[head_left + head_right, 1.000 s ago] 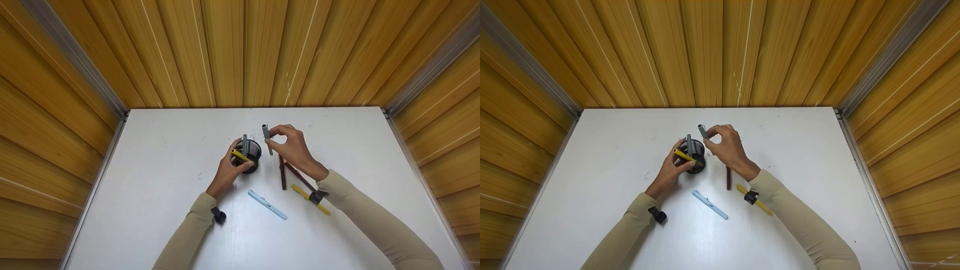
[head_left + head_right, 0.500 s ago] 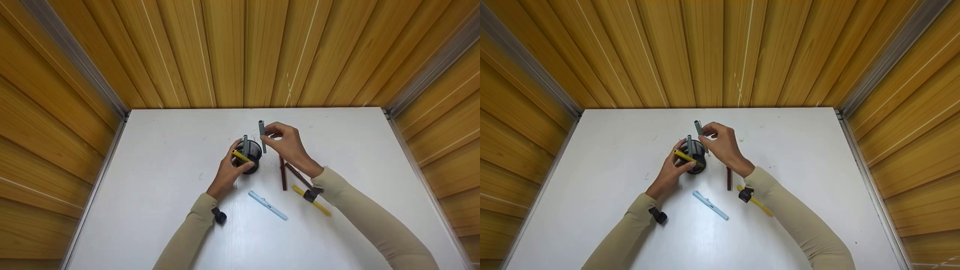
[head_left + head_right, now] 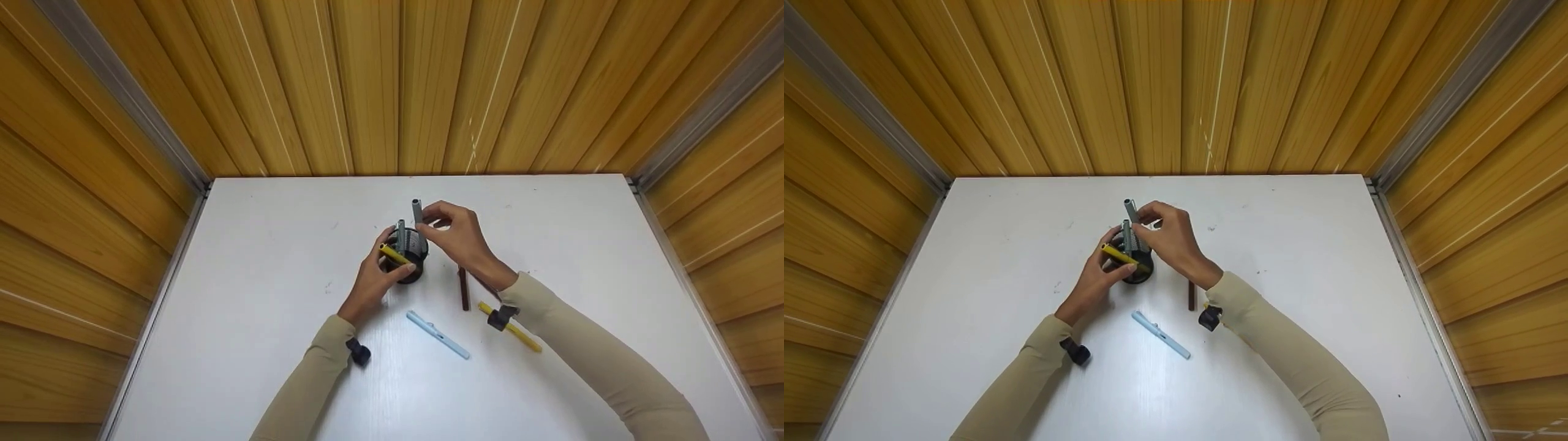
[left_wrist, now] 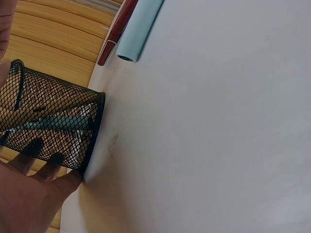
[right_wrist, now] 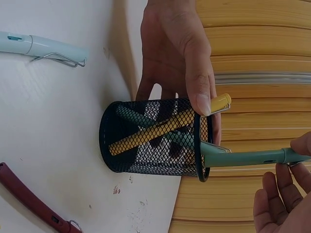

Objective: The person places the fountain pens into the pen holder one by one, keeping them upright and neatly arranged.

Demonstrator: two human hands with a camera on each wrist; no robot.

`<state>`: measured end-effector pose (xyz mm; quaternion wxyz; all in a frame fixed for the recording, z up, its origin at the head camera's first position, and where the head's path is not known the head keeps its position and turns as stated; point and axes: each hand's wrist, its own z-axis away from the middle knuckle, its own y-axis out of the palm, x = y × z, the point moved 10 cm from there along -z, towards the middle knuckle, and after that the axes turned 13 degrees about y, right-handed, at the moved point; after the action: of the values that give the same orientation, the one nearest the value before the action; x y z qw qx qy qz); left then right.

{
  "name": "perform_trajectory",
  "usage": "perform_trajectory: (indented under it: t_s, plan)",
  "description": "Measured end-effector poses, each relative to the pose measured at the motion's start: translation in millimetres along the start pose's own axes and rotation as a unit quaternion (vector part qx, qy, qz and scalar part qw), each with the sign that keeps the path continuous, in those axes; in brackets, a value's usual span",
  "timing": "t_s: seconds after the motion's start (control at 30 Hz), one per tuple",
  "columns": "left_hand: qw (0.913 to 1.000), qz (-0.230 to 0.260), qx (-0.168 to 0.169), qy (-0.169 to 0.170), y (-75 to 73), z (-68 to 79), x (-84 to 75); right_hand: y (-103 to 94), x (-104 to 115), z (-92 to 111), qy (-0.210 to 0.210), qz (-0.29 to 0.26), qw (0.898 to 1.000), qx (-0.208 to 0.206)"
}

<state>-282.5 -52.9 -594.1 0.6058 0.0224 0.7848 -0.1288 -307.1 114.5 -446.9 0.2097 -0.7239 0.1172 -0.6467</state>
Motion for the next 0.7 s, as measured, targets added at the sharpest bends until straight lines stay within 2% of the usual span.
perform_trajectory:
  t_s: [0.23,0.7]
  plan:
    - [0.9999,0.01,0.004,0.012,0.4,-0.8,-2.5,8.3,-8,-3,0.005,0.018,1.0,0.004]
    - [0.9999,0.003,0.003,0.01,0.5,-1.5,-0.4,18.7,-33,1,0.02,0.025,0.999,0.009]
